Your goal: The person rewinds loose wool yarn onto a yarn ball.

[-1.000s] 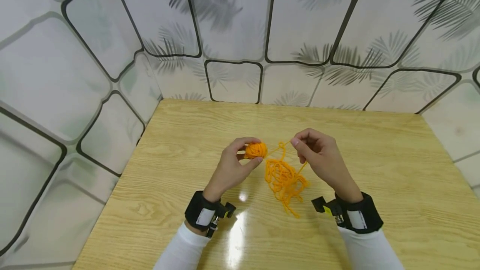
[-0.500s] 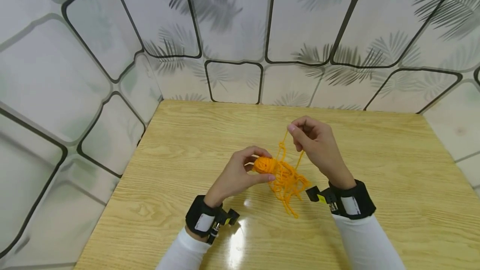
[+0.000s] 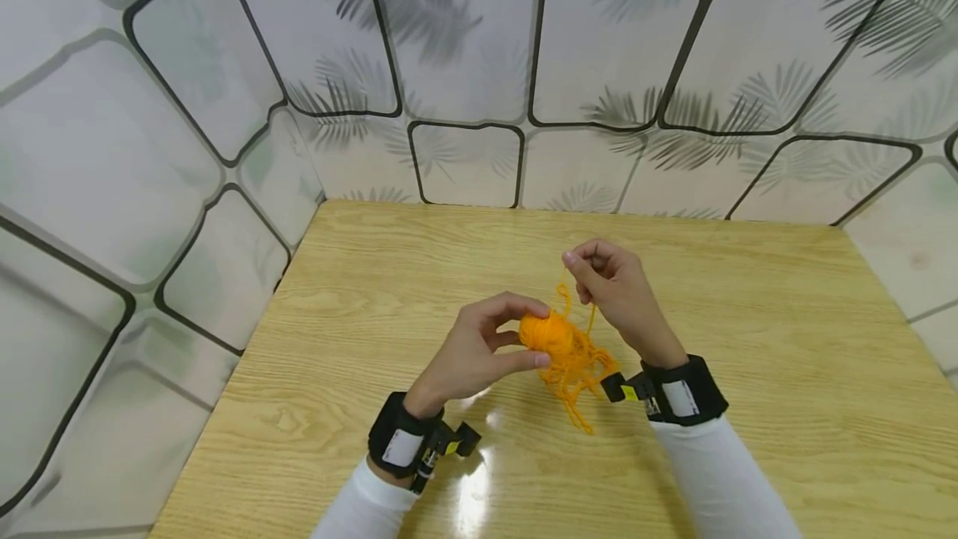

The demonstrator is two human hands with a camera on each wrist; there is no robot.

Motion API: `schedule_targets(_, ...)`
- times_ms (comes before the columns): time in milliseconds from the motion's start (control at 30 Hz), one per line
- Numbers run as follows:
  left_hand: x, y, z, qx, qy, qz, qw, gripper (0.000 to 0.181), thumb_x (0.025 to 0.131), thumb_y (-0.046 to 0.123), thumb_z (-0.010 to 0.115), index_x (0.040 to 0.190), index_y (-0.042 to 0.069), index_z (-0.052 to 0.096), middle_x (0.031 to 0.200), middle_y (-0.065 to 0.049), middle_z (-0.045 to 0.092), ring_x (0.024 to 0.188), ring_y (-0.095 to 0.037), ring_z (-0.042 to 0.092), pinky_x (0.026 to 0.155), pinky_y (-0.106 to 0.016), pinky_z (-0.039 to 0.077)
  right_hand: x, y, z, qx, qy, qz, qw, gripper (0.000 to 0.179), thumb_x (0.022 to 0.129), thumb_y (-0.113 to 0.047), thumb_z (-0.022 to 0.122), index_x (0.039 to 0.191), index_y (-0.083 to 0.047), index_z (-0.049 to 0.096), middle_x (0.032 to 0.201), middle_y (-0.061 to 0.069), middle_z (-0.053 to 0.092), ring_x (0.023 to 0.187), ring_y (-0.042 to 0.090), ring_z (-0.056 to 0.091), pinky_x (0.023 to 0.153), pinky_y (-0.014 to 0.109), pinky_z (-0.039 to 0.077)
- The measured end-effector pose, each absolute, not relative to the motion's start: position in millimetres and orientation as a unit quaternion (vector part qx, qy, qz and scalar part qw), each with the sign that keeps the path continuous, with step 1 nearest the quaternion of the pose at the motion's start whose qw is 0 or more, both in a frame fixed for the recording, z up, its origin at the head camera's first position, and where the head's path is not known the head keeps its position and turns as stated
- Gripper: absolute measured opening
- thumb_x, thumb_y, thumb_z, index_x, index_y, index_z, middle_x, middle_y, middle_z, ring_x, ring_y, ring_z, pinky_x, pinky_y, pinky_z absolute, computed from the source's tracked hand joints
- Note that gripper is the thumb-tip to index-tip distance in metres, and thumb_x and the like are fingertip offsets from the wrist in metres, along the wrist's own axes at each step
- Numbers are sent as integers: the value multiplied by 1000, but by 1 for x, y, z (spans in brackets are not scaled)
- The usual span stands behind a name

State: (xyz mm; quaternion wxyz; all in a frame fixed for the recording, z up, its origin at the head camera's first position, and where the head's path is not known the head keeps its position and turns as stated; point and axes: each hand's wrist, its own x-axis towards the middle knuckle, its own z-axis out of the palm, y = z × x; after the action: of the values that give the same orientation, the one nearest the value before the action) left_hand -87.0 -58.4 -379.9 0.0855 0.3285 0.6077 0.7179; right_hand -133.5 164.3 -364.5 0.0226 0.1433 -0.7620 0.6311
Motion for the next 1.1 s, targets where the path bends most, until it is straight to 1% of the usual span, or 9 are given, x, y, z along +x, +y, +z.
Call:
schedule_targets(133, -88, -60, -379, 326, 560, 760, 54, 43, 87, -4, 77, 124, -12, 56, 128, -16, 58, 114, -23, 60, 95, -40, 56, -130, 159, -376, 138, -771, 622, -2, 23, 106, -18, 57, 101, 3, 62, 67, 9, 51, 56, 22, 46, 51, 28, 42)
schedule_targets(267, -89, -61, -378, 310, 533, 787, 30, 48, 87, 1, 79, 123, -13, 50, 133, -16, 53, 118, -29, 58, 98, -37, 54, -123, 152, -385, 144, -776, 614, -27, 20, 107, -16, 55, 102, 2, 63, 69, 10, 51, 57, 23, 46, 51, 28, 43)
schedule_targets(333, -90, -61, -378, 299, 528, 794, 22, 48, 87, -1, 78, 122, -13, 49, 136, -17, 50, 121, -31, 56, 99, -37, 53, -120, 149, -388, 151, -777, 610, -36, 17, 106, -13, 55, 103, 2, 63, 70, 9, 51, 58, 23, 47, 52, 27, 44)
schedule_targets(433, -92, -61, -378, 290, 530, 797, 14, 45, 87, -9, 75, 123, -13, 48, 140, -19, 48, 124, -33, 55, 102, -38, 51, -114, 144, -390, 168, -774, 609, -49, 12, 106, -7, 54, 102, 3, 61, 71, 9, 51, 59, 23, 47, 52, 28, 45)
schedule_targets(533, -93, -60, -378, 286, 540, 792, 0, 44, 86, -16, 71, 124, -14, 48, 140, -23, 50, 126, -33, 53, 104, -39, 50, -108, 141, -391, 183, -770, 608, -55, 11, 105, -4, 54, 103, 4, 61, 72, 8, 51, 59, 21, 47, 52, 28, 46)
schedule_targets(633, -93, -59, -378, 277, 560, 781, -20, 44, 86, -18, 70, 125, -12, 50, 135, -22, 54, 123, -29, 55, 101, -37, 51, -103, 138, -390, 193, -770, 605, -58, 12, 105, -5, 54, 105, 5, 61, 72, 7, 51, 57, 19, 47, 51, 27, 44)
schedule_targets(767, -94, -58, -378, 256, 574, 777, -40, 42, 88, -12, 71, 126, -10, 52, 127, -18, 58, 114, -26, 58, 98, -35, 54, -96, 134, -388, 199, -781, 589, -56, 12, 105, -8, 57, 103, 2, 64, 72, 6, 52, 57, 14, 48, 50, 24, 43)
schedule_targets(933, -96, -56, -380, 226, 588, 775, -57, 40, 90, -10, 71, 126, -8, 53, 124, -16, 58, 105, -27, 63, 90, -35, 57, -87, 130, -383, 211, -794, 568, -48, 12, 104, -11, 59, 97, -4, 64, 76, 5, 55, 58, 15, 51, 50, 25, 47)
schedule_targets(1100, -98, -55, -382, 204, 623, 751, -77, 39, 90, -11, 71, 126, -6, 56, 126, -18, 57, 98, -31, 67, 78, -33, 61, -81, 134, -378, 228, -799, 555, -35, 11, 104, -12, 59, 97, -8, 66, 75, 6, 57, 57, 15, 51, 50, 27, 46)
